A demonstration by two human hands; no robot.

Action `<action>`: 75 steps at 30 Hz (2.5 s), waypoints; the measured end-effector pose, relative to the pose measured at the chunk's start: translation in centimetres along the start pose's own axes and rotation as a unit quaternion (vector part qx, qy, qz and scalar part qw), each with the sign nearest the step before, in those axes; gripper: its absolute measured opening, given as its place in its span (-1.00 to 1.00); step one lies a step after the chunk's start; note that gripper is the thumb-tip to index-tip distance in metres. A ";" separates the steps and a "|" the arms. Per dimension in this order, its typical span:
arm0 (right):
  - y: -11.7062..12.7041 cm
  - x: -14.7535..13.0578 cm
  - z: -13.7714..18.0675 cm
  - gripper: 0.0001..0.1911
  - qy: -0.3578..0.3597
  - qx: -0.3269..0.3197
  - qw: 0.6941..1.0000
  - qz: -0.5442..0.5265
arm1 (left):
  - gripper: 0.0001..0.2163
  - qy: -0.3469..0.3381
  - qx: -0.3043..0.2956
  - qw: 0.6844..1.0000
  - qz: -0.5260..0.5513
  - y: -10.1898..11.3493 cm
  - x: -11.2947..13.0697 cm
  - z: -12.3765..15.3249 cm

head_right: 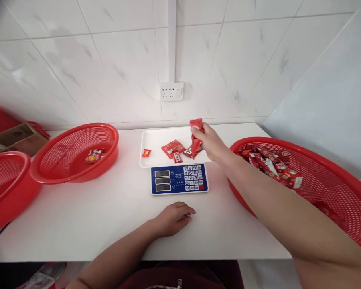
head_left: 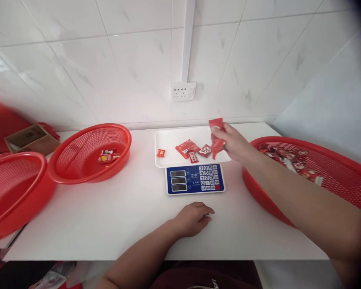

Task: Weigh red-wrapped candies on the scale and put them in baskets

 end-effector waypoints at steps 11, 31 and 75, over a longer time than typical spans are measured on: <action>-5.6 3.0 -2.8 -0.85 -0.102 0.025 0.994 -0.012 | -0.73 -0.027 0.009 1.000 -0.012 -0.1 -1.2 0.7; -5.5 1.9 -1.8 -0.92 -0.180 0.030 0.978 -0.098 | -0.73 -0.016 0.001 1.000 -0.011 0.1 -1.2 0.7; 6.9 16.5 14.9 -0.60 -0.260 -0.211 0.938 -0.089 | -0.82 0.187 0.284 0.933 -0.115 8.9 -1.9 7.3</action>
Point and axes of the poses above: each hand's wrist, its own z-axis away from the middle knuckle, its own y-axis out of the back of the hand, x = y × z, the point moved 3 cm from there along -z, towards the middle knuckle, and after that the axes turned 5 degrees about -z, right-handed, at the moved point
